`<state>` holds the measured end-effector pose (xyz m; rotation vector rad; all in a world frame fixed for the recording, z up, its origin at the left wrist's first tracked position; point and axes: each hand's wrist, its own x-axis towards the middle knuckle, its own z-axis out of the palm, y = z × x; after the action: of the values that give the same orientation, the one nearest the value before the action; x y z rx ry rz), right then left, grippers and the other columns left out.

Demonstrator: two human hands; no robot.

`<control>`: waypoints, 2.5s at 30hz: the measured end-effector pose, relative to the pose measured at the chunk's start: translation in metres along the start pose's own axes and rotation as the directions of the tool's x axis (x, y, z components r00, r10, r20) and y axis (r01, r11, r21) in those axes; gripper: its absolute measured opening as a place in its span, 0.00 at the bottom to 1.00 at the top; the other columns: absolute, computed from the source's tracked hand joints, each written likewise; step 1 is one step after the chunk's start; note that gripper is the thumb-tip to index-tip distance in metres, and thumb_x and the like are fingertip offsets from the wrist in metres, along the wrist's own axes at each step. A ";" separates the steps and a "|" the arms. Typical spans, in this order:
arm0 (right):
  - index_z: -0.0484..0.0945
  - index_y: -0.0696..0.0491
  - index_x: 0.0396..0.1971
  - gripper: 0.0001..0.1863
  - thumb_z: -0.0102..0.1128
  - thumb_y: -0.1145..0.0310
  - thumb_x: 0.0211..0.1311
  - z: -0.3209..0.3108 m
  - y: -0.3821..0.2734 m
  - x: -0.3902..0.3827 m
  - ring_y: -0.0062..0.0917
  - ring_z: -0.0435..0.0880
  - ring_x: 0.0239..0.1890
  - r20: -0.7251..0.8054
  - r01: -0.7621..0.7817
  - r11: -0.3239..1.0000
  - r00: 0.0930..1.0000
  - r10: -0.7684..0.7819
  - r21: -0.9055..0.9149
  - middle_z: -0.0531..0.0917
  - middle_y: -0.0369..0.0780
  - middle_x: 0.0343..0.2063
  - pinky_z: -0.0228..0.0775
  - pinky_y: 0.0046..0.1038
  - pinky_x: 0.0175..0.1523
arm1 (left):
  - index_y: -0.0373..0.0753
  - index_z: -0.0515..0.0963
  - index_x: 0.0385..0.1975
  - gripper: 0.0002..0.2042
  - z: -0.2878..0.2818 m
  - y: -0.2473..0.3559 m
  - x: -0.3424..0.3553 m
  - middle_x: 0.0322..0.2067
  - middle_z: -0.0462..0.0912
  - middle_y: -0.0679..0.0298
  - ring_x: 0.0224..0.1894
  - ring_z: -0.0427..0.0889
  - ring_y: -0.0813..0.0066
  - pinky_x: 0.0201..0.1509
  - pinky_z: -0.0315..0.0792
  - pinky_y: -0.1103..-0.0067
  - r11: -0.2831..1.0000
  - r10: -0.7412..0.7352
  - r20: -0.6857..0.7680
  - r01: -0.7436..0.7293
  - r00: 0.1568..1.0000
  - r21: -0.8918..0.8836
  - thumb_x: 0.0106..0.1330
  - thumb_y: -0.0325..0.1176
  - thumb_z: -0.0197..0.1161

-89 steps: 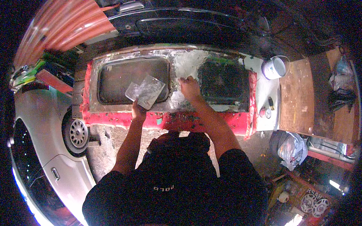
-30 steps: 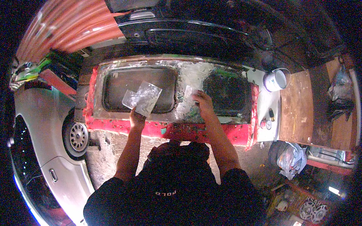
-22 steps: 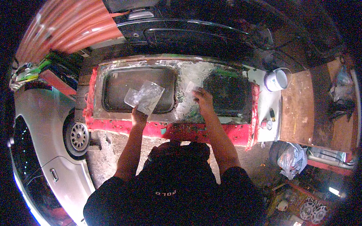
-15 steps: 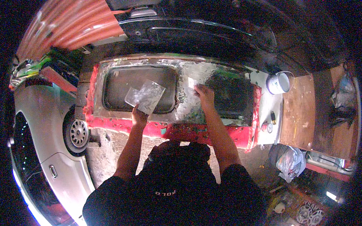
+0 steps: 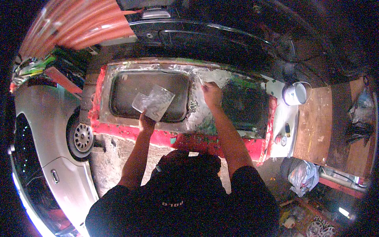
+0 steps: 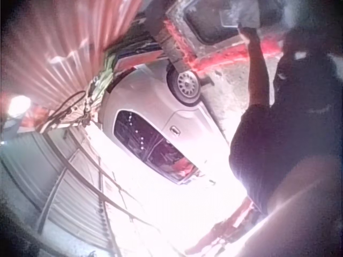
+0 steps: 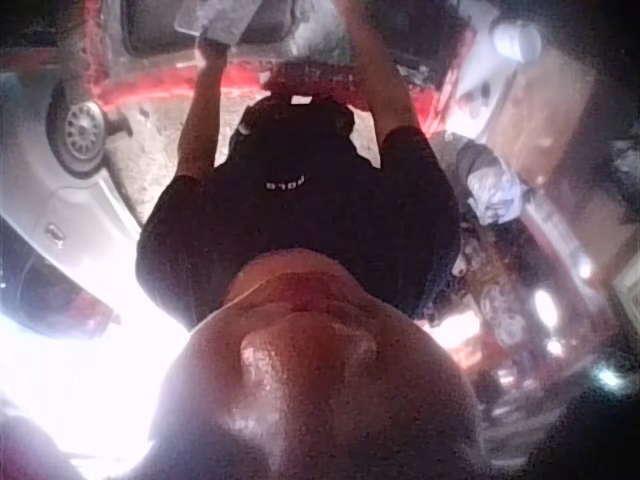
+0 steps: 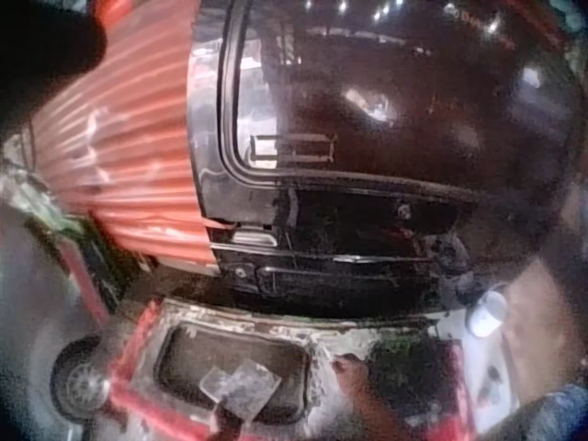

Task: The person opens a small container, then uses a plastic scraper to spread a white paste onto a red-painted car door panel. The person repeatedly scoops paste and smooths it over the surface.

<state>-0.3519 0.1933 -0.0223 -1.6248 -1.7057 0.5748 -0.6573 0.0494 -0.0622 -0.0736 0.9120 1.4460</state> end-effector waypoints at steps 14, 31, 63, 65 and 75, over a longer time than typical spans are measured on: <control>0.82 0.56 0.27 0.08 0.59 0.68 0.50 0.038 -0.012 0.009 0.37 0.77 0.42 0.359 0.354 0.788 0.916 -0.181 -0.504 0.80 0.44 0.34 0.75 0.37 0.43 | 0.39 0.64 0.58 0.24 0.002 -0.002 0.006 0.55 0.72 0.58 0.56 0.72 0.58 0.58 0.66 0.63 1.000 -0.010 0.057 0.010 0.998 0.003 0.65 0.44 0.51; 0.82 0.55 0.29 0.09 0.62 0.68 0.47 -0.031 -0.033 -0.011 0.35 0.81 0.36 0.277 0.158 0.961 0.957 -0.091 -0.228 0.81 0.44 0.31 0.74 0.34 0.41 | 0.37 0.65 0.58 0.25 -0.004 -0.006 0.002 0.54 0.74 0.58 0.55 0.73 0.59 0.57 0.67 0.64 0.999 -0.034 0.020 0.034 0.999 0.014 0.64 0.44 0.51; 0.79 0.59 0.28 0.09 0.58 0.69 0.50 0.017 -0.018 -0.044 0.41 0.78 0.38 0.503 0.524 0.798 0.797 -0.335 -0.298 0.80 0.45 0.31 0.72 0.38 0.46 | 0.38 0.66 0.58 0.25 -0.006 -0.006 0.000 0.53 0.74 0.59 0.53 0.75 0.59 0.55 0.69 0.65 0.999 -0.045 0.066 0.047 0.997 -0.019 0.64 0.45 0.52; 0.79 0.59 0.30 0.09 0.58 0.70 0.50 0.009 -0.020 -0.043 0.41 0.79 0.39 0.420 0.447 0.857 0.850 -0.318 -0.255 0.81 0.46 0.32 0.72 0.38 0.46 | 0.38 0.66 0.58 0.25 -0.008 -0.006 0.003 0.53 0.74 0.59 0.53 0.75 0.59 0.55 0.69 0.65 0.999 -0.046 0.081 0.048 0.996 -0.019 0.64 0.45 0.51; 0.80 0.58 0.32 0.10 0.58 0.73 0.48 0.005 -0.029 0.020 0.42 0.78 0.41 0.004 0.291 0.891 0.951 -0.309 -0.348 0.82 0.46 0.36 0.72 0.36 0.47 | 0.38 0.66 0.58 0.25 -0.009 -0.006 0.000 0.53 0.74 0.58 0.53 0.75 0.60 0.54 0.70 0.65 0.999 -0.028 0.043 0.029 0.999 -0.035 0.63 0.45 0.53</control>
<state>-0.3751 0.2106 -0.0006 -1.5411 -2.0536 0.0812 -0.6563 0.0431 -0.0715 -0.0819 0.8479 1.4323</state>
